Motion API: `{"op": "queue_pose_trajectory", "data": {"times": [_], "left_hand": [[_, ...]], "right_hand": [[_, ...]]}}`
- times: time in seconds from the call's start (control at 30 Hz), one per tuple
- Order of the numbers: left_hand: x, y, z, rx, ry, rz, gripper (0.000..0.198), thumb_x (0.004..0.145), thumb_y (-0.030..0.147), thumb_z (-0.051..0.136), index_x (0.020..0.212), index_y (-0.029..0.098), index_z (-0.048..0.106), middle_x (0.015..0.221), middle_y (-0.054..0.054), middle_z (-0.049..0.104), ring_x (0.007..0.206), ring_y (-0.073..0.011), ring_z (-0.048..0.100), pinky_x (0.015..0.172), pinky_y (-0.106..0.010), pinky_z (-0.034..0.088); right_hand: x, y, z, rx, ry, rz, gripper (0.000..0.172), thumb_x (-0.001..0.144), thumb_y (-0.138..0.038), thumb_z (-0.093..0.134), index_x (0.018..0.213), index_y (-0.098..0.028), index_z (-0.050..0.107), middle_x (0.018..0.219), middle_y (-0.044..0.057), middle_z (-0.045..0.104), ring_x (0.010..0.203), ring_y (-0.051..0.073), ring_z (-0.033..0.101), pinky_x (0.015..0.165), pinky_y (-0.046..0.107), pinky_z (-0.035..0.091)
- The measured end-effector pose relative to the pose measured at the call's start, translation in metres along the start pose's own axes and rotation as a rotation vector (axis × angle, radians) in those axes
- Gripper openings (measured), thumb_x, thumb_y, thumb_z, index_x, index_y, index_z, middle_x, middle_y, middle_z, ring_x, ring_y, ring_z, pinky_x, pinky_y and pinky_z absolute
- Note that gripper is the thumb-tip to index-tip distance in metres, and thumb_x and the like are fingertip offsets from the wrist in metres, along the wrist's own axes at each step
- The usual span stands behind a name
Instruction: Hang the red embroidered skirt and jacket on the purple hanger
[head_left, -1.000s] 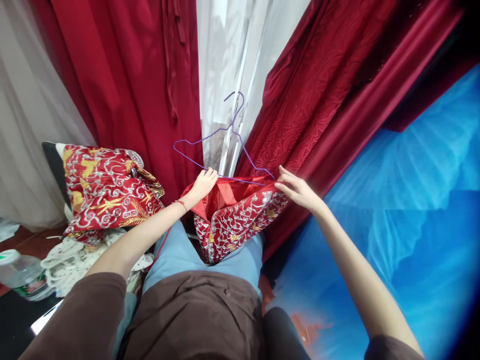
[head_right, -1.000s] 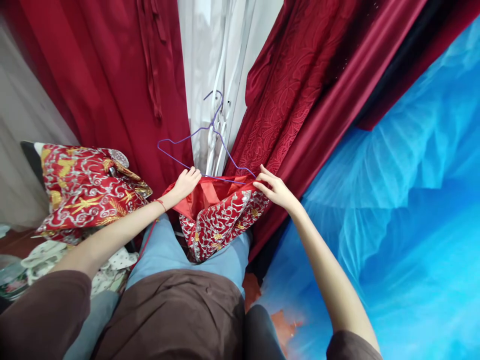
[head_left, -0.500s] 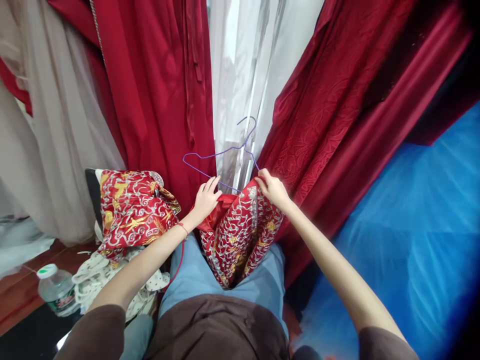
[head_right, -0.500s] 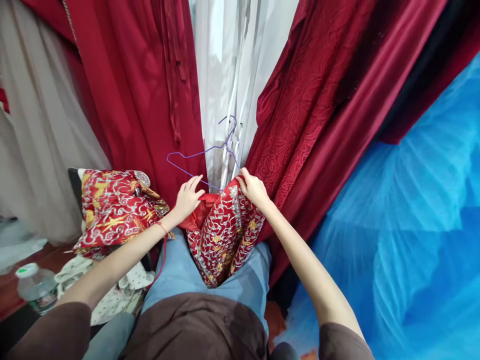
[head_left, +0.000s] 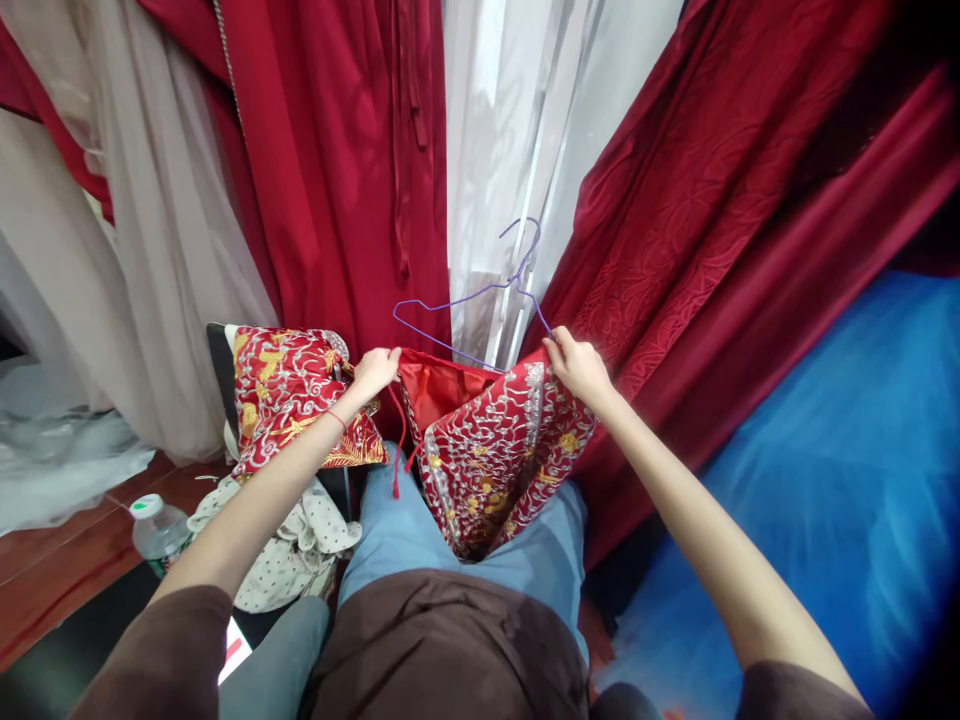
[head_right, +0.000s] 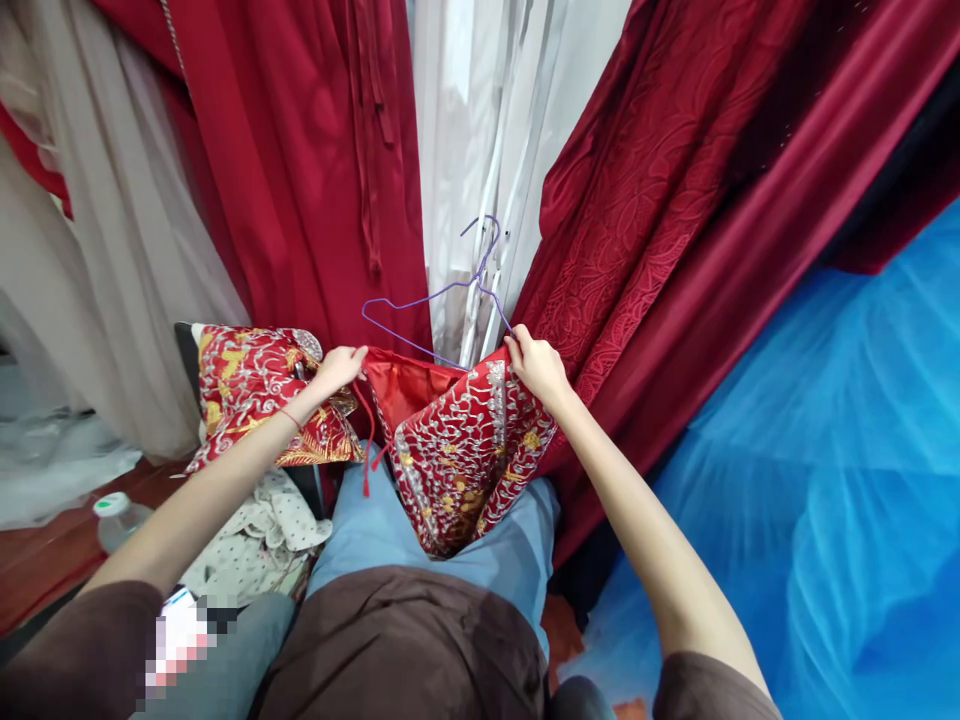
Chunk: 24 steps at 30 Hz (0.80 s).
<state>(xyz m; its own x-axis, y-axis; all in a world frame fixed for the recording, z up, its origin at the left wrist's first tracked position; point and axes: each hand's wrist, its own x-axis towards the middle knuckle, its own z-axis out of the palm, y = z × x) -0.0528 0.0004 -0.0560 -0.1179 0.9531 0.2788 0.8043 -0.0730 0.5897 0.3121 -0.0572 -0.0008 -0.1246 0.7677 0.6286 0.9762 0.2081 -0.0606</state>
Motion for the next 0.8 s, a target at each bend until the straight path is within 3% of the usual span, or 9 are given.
{"op": "queue_pose_trajectory", "data": {"times": [0.07,0.23,0.33,0.43,0.57,0.67,0.8], "left_hand": [[0.017,0.005,-0.017,0.093,0.117,-0.002,0.045,0.098,0.045,0.041,0.081,0.018,0.072,0.082,-0.016,0.076,0.098,-0.0316,0.072,0.088,-0.038,0.051],[0.051,0.019,-0.050,0.174,0.221,-0.011,0.046,0.097,0.047,0.044,0.100,0.015,0.076,0.108,-0.023,0.074,0.106,-0.0362,0.069,0.085,-0.040,0.050],[0.061,0.024,-0.070,0.251,0.281,0.062,0.052,0.099,0.052,0.039,0.108,0.016,0.075,0.111,-0.023,0.074,0.107,-0.0377,0.068,0.083,-0.041,0.050],[0.060,0.020,-0.095,0.416,0.300,0.246,0.056,0.100,0.055,0.033,0.109,0.019,0.074,0.110,-0.020,0.074,0.108,-0.0355,0.068,0.085,-0.039,0.048],[0.048,0.017,-0.125,0.635,0.202,0.425,0.052,0.100,0.053,0.035,0.112,0.020,0.073,0.115,-0.017,0.073,0.115,-0.0343,0.064,0.090,-0.038,0.046],[0.040,0.033,-0.134,0.720,0.162,0.372,0.048,0.099,0.049,0.039,0.113,0.020,0.074,0.116,-0.016,0.073,0.116,-0.0337,0.065,0.091,-0.038,0.046],[0.035,0.071,-0.132,0.730,0.164,0.253,0.042,0.092,0.045,0.048,0.106,0.019,0.078,0.112,-0.015,0.075,0.111,-0.0336,0.067,0.091,-0.038,0.048]], "right_hand": [[-0.002,-0.001,-0.005,-0.010,0.012,-0.012,0.037,0.103,-0.039,0.032,0.112,-0.016,0.059,0.082,0.013,0.072,0.070,0.026,0.066,0.061,0.028,0.034],[-0.006,-0.013,-0.012,-0.106,-0.017,-0.032,0.036,0.105,-0.035,0.029,0.114,-0.015,0.058,0.083,0.011,0.073,0.071,0.023,0.066,0.059,0.027,0.031],[-0.009,-0.022,-0.012,-0.227,-0.048,-0.020,0.037,0.106,-0.030,0.026,0.116,-0.013,0.057,0.087,0.012,0.073,0.072,0.022,0.066,0.058,0.028,0.028],[-0.011,-0.025,-0.009,-0.320,-0.062,-0.015,0.034,0.104,-0.023,0.026,0.120,-0.012,0.055,0.093,0.013,0.072,0.074,0.021,0.067,0.057,0.027,0.030],[-0.011,-0.022,-0.003,-0.420,-0.047,-0.016,0.037,0.103,-0.017,0.025,0.130,-0.010,0.049,0.095,0.015,0.070,0.076,0.022,0.068,0.057,0.027,0.033],[-0.011,-0.019,-0.001,-0.459,-0.029,-0.029,0.040,0.101,-0.013,0.024,0.134,-0.008,0.047,0.095,0.016,0.069,0.077,0.023,0.068,0.056,0.028,0.034],[-0.013,-0.018,-0.003,-0.482,-0.004,-0.047,0.042,0.100,-0.011,0.024,0.135,-0.006,0.048,0.096,0.016,0.067,0.075,0.021,0.067,0.056,0.028,0.034]]}}
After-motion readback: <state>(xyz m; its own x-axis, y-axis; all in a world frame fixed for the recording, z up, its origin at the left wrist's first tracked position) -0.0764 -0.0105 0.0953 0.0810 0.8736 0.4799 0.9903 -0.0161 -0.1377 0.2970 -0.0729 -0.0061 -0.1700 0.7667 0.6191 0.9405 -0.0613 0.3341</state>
